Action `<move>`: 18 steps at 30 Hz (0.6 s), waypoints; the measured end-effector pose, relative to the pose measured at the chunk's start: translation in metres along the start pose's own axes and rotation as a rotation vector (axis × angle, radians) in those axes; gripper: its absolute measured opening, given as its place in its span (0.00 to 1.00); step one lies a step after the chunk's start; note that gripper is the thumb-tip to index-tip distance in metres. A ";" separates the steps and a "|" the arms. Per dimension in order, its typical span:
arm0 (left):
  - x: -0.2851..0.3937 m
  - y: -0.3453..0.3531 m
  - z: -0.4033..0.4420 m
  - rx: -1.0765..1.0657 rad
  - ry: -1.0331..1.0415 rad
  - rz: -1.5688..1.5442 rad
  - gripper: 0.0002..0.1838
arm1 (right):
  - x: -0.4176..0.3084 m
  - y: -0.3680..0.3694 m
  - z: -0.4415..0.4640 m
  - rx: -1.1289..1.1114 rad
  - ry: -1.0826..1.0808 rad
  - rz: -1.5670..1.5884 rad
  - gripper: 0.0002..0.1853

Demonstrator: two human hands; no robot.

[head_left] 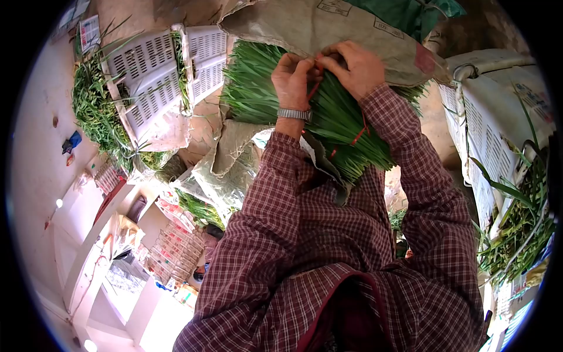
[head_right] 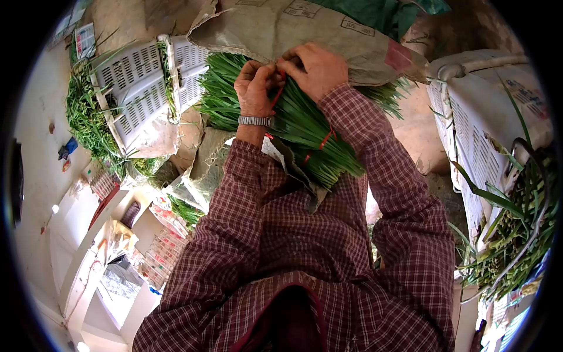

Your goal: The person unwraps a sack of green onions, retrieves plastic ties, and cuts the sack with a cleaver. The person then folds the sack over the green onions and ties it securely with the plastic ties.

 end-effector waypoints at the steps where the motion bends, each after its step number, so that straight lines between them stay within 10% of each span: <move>1: 0.000 0.000 0.001 -0.003 0.019 0.003 0.05 | -0.002 0.003 0.001 0.003 -0.002 0.001 0.12; 8: 0.014 -0.009 0.002 -0.113 -0.101 0.037 0.06 | 0.005 0.013 0.002 0.013 0.057 0.193 0.10; 18: 0.062 -0.077 -0.067 0.057 0.275 0.604 0.08 | 0.008 0.013 0.002 0.021 0.061 0.256 0.11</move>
Point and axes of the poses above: each hand's wrist, its own z-axis towards the middle knuckle, its own y-axis out of the palm, x = y × z, the point moved 2 cm from there along z, towards the middle knuckle, and after that the axes turned 1 degree about z, right-handed, at the moved point
